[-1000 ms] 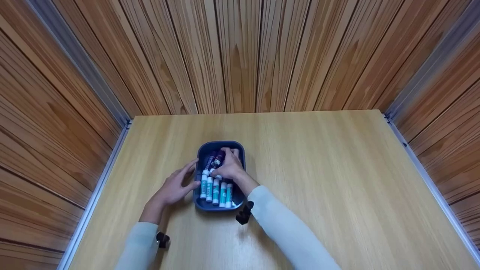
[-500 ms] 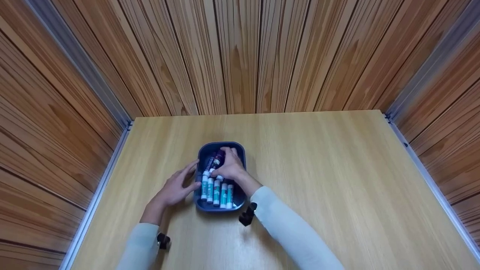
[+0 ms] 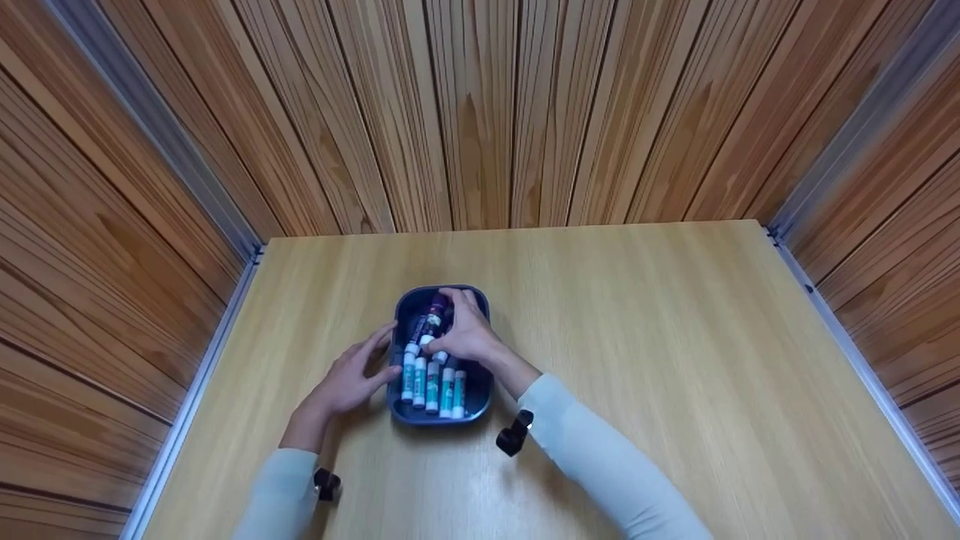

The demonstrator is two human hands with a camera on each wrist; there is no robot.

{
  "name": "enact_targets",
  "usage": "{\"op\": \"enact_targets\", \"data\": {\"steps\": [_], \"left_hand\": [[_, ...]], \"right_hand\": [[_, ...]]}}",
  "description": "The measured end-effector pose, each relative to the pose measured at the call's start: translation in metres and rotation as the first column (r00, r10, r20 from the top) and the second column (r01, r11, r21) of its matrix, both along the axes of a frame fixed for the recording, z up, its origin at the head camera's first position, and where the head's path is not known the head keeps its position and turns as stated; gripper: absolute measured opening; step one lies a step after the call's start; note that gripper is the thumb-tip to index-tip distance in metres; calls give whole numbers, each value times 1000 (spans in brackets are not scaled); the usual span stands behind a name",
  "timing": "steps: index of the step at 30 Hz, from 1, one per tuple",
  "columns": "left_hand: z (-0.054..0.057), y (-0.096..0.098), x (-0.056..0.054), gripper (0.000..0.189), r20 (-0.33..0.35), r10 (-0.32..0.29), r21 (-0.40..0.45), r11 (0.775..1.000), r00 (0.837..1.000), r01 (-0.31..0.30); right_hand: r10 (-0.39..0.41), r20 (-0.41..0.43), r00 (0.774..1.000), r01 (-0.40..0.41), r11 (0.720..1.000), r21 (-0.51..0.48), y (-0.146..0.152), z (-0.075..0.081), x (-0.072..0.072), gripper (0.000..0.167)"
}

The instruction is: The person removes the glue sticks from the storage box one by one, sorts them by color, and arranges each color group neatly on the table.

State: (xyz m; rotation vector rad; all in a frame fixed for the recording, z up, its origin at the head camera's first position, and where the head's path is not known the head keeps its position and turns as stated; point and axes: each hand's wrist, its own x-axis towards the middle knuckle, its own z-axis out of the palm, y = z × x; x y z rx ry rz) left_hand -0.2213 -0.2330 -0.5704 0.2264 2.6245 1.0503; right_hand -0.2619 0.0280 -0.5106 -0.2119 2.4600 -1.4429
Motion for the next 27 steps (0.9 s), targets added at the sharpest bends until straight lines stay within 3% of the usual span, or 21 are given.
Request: {"op": "enact_targets", "data": {"steps": [15, 27], "left_hand": [[0, 0, 0, 84, 8, 12, -2, 1000, 1000, -12], [-1, 1, -1, 82, -26, -11, -20, 1000, 1000, 11]], "right_hand": [[120, -25, 992, -121, 989, -85, 33, 8, -3, 101], [93, -43, 995, -96, 991, -89, 65, 12, -9, 102]]}}
